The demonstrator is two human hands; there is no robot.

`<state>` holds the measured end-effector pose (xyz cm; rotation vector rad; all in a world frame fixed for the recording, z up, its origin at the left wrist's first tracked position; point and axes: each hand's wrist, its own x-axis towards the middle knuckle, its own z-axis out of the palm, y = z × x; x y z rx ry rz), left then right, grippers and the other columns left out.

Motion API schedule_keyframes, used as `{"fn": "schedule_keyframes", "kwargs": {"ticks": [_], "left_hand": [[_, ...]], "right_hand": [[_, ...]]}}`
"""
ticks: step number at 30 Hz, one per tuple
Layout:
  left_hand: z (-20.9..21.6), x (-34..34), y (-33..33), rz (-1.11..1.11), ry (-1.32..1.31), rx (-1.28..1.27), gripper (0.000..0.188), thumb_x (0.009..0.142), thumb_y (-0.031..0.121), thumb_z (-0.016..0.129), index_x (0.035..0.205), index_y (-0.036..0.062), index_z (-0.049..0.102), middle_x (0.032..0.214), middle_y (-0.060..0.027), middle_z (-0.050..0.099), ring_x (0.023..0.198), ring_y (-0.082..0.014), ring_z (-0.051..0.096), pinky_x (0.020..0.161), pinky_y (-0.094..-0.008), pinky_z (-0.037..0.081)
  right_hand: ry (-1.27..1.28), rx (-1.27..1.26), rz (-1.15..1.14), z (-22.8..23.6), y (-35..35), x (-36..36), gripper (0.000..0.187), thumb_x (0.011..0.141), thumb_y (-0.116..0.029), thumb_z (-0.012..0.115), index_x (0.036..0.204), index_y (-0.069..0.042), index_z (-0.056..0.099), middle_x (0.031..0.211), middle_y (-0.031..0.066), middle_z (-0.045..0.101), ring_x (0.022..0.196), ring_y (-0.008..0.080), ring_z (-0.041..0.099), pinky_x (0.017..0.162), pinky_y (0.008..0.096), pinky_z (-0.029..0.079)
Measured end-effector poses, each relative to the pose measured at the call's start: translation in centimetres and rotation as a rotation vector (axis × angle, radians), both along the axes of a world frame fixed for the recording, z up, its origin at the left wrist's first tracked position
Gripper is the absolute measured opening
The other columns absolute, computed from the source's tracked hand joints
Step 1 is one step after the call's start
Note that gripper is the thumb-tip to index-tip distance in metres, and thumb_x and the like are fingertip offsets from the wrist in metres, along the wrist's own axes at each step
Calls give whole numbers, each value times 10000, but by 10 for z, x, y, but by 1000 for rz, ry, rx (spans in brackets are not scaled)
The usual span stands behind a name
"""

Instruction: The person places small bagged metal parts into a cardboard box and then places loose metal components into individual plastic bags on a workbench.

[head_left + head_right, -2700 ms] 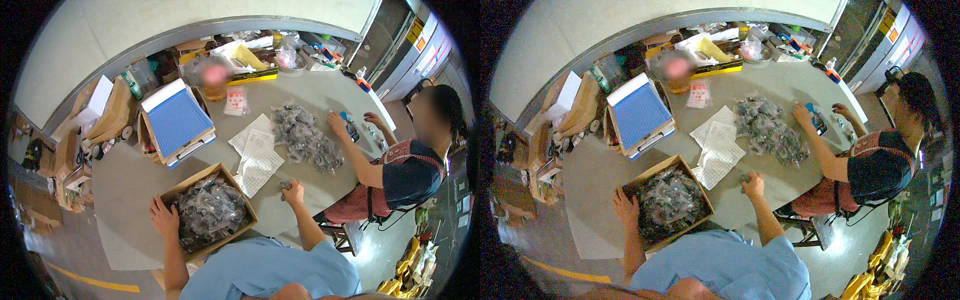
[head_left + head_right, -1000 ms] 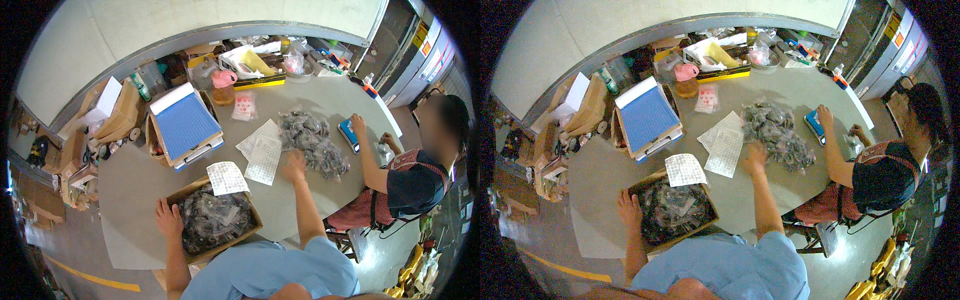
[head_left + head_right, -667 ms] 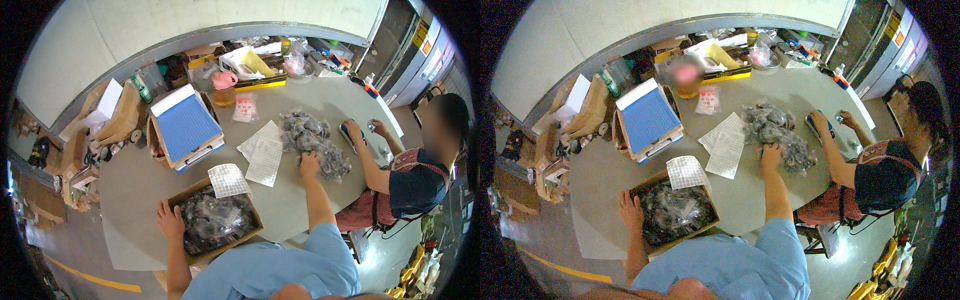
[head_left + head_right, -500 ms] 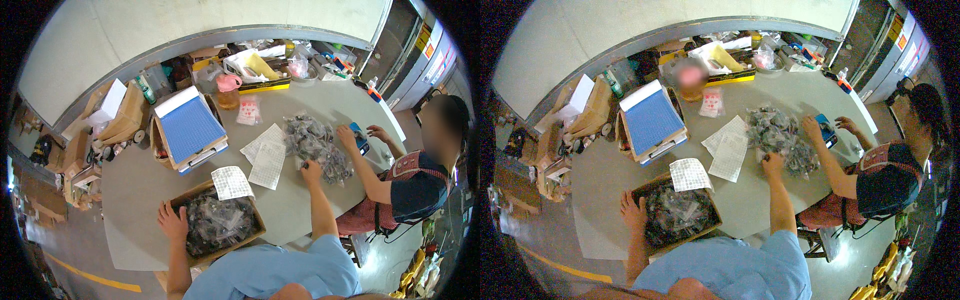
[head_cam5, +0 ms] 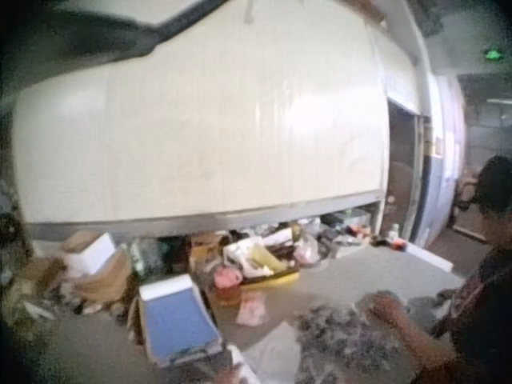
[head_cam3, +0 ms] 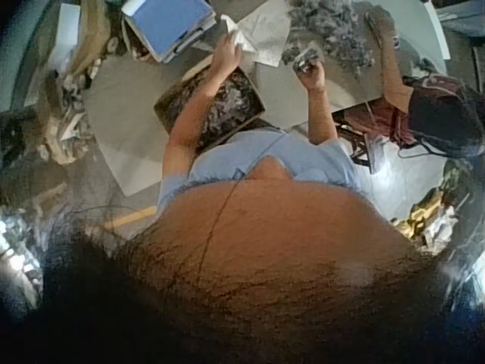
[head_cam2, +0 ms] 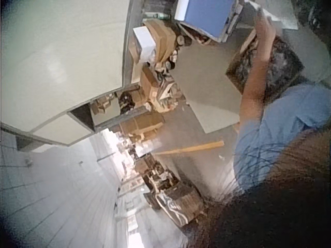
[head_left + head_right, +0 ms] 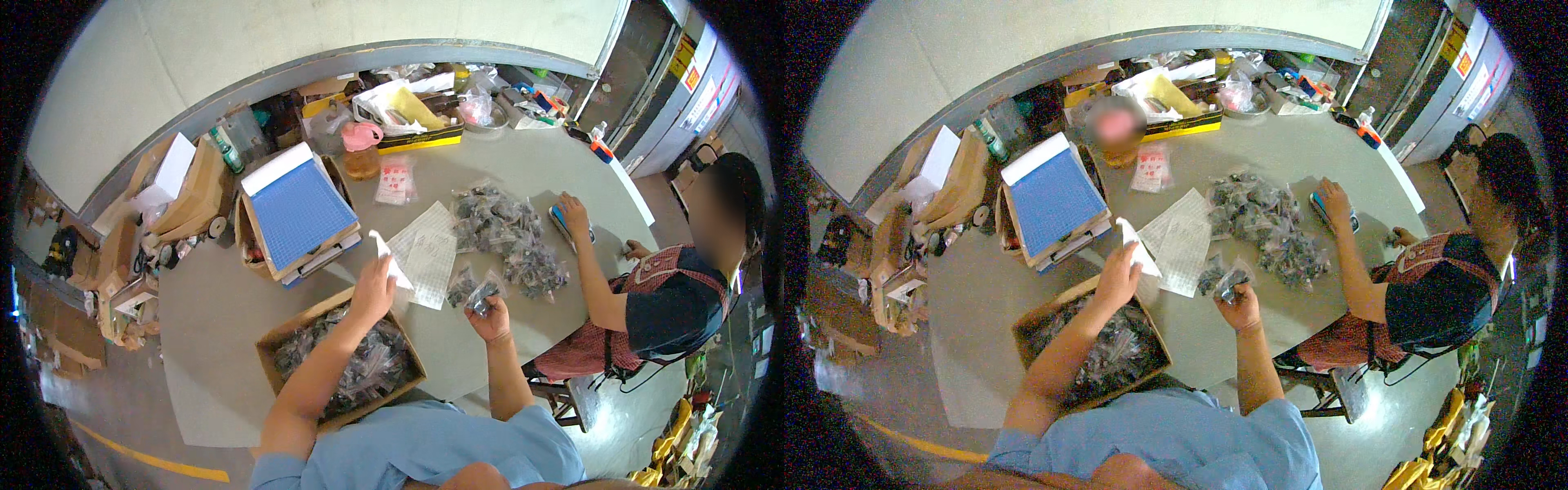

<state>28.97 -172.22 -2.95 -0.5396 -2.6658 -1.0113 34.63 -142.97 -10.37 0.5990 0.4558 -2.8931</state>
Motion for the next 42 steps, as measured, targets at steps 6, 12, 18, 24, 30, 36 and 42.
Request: {"fn": "schedule_keyframes", "kwargs": {"ticks": [6,12,18,24,30,36,42], "left_hand": [[-1,-42,13,-207,-256,-60,781,827,280,629,1441,115,175,1242,-255,471,1136,-390,490,950,-471,395],[16,-12,-8,-259,-177,-390,648,850,345,590,1409,227,283,1295,-188,462,1091,-325,546,854,-501,424],[-7,17,-76,63,-149,258,528,900,396,531,1258,12,474,1132,-225,590,1055,-347,576,920,-403,416],[-10,80,-135,166,-224,395,566,950,464,374,1324,42,427,1307,-198,469,1232,-313,426,1032,-404,289],[-4,138,-128,266,-211,-47,608,878,473,479,1359,110,402,1455,-140,291,1346,-346,231,1059,-526,136],[-2,176,-73,51,-297,-370,725,737,507,637,1356,205,414,1463,-163,253,1351,-383,195,1004,-636,163],[3,174,-54,103,-243,-410,743,678,497,695,1328,241,442,1448,-178,251,1336,-433,186,987,-648,195]], "right_hand": [[-201,13,-143,-13,-1,10,238,688,-91,493,920,-62,537,891,106,608,785,310,584,619,412,491],[82,227,-37,-11,0,33,309,651,-69,519,955,-29,561,911,102,602,792,266,584,726,382,484],[622,611,660,67,-63,36,497,699,-151,650,1167,-24,541,1002,71,610,940,174,548,825,307,447],[467,1558,611,37,-61,-26,483,786,-225,635,1233,-86,516,1207,109,533,1067,245,527,922,385,414],[-26,2299,551,-48,-16,-39,531,670,-142,703,1172,-105,533,1246,235,428,1051,411,514,858,432,448],[-286,2271,29,-30,27,-69,493,698,-2,571,1173,-124,519,1256,260,347,1021,433,524,862,450,463],[-501,2319,262,-32,43,-72,473,756,-104,554,1221,-116,468,1257,267,359,990,440,546,858,466,472]]}}
